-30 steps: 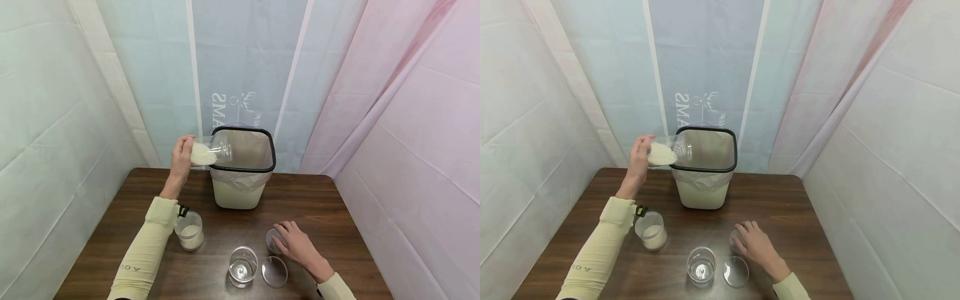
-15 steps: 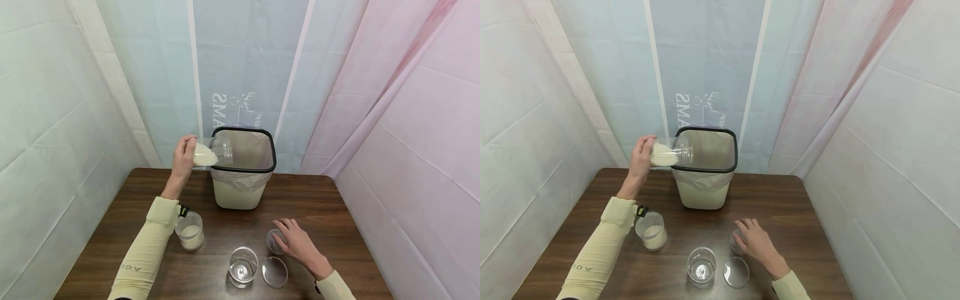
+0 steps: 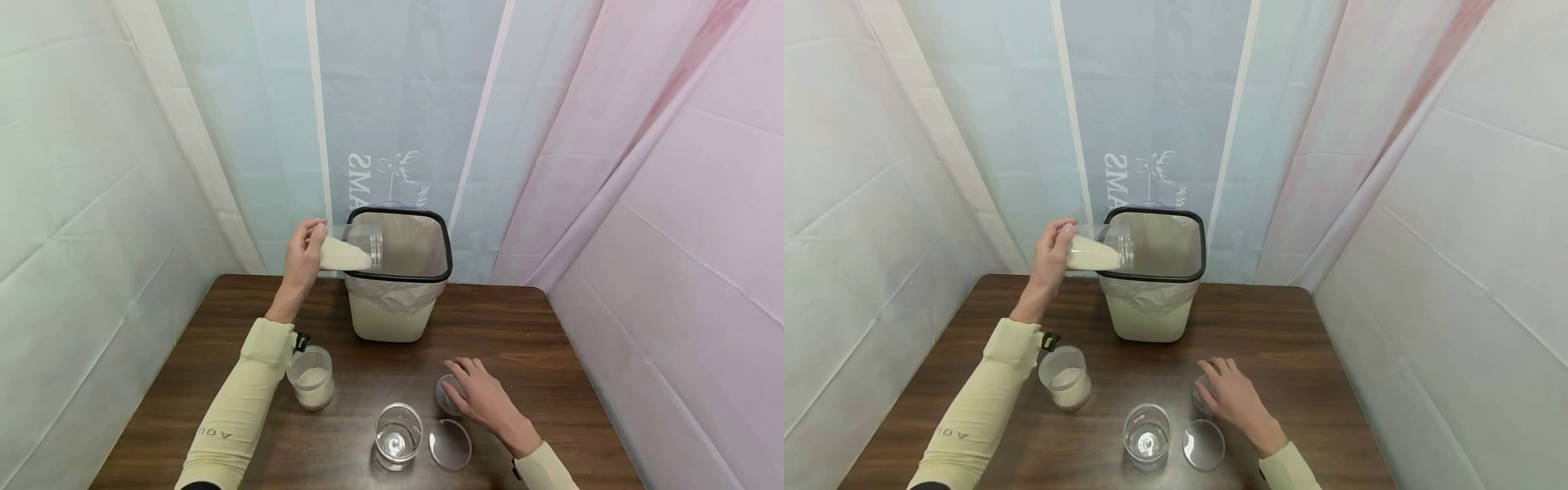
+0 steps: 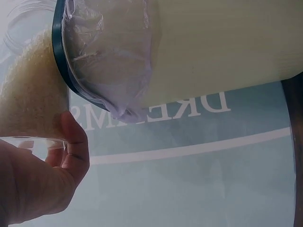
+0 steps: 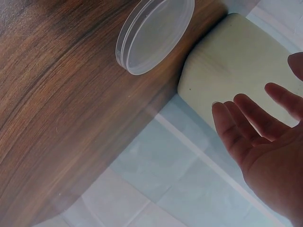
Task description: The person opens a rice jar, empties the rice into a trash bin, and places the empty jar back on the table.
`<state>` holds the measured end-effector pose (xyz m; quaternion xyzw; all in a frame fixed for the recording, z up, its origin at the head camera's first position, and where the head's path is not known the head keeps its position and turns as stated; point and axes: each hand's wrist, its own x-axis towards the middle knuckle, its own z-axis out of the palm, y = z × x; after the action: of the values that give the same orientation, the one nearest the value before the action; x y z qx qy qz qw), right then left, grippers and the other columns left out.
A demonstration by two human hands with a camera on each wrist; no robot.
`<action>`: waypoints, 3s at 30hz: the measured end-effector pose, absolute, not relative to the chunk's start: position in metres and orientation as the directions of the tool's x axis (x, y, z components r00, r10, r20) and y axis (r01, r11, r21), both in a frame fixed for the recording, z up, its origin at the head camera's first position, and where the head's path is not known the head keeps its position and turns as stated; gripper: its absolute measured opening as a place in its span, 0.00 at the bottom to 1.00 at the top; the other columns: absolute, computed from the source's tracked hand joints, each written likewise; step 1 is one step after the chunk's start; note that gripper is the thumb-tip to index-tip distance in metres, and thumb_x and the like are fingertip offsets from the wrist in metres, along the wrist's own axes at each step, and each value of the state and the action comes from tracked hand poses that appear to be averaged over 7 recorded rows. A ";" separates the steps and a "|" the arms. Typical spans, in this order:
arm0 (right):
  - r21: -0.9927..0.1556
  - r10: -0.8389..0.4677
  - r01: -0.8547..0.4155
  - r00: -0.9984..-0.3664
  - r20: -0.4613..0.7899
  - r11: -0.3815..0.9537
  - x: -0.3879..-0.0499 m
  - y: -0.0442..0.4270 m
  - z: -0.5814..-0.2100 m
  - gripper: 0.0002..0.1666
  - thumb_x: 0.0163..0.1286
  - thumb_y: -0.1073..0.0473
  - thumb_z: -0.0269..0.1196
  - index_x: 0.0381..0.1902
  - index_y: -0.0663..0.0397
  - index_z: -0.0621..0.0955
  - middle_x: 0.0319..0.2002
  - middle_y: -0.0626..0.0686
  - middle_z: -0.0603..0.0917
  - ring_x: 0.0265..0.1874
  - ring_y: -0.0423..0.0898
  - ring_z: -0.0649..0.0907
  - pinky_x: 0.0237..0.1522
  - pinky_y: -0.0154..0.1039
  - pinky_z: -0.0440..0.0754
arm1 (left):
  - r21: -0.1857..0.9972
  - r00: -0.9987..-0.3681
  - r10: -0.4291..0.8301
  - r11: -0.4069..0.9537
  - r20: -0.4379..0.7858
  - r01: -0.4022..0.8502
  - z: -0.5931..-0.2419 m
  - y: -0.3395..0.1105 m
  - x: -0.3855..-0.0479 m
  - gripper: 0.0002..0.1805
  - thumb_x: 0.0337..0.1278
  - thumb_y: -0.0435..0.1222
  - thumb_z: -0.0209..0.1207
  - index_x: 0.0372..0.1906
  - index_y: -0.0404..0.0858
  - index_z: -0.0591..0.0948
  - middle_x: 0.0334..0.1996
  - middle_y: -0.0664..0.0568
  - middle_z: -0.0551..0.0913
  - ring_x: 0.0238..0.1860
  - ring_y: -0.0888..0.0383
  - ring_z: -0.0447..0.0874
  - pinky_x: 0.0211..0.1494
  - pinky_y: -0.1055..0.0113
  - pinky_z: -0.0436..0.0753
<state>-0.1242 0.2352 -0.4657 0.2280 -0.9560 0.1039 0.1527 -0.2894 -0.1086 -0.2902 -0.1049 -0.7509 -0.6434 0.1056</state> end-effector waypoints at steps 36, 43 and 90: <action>-0.138 -0.405 -0.468 -0.853 0.329 0.873 -0.124 0.233 -0.460 0.26 0.66 0.49 0.66 0.60 0.50 0.78 0.49 0.52 0.82 0.46 0.50 0.81 0.36 0.45 0.83 | 0.934 -0.961 0.122 0.234 0.247 0.270 -0.276 -0.104 -0.290 0.22 0.75 0.41 0.46 0.66 0.35 0.70 0.65 0.33 0.70 0.63 0.35 0.72 0.59 0.40 0.74; -0.147 -0.397 -0.462 -0.856 0.331 0.874 -0.125 0.233 -0.461 0.26 0.67 0.48 0.65 0.61 0.48 0.78 0.49 0.50 0.82 0.46 0.48 0.80 0.36 0.45 0.83 | 0.926 -0.957 0.132 0.247 0.259 0.285 -0.281 -0.104 -0.297 0.22 0.75 0.41 0.46 0.66 0.36 0.70 0.65 0.33 0.69 0.63 0.35 0.72 0.58 0.41 0.76; -0.163 -0.383 -0.446 -0.870 0.312 0.880 -0.125 0.232 -0.464 0.27 0.67 0.48 0.65 0.62 0.47 0.77 0.49 0.50 0.82 0.46 0.48 0.80 0.35 0.44 0.83 | 0.860 -0.930 0.117 0.354 0.348 0.366 -0.306 -0.098 -0.322 0.25 0.67 0.55 0.53 0.63 0.48 0.75 0.62 0.43 0.73 0.55 0.44 0.76 0.55 0.46 0.77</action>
<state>-0.1255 0.2321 -0.4642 0.2157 -0.9600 0.1155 0.1364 -0.3225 -0.0976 -0.3063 -0.1483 -0.8150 -0.5485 0.1136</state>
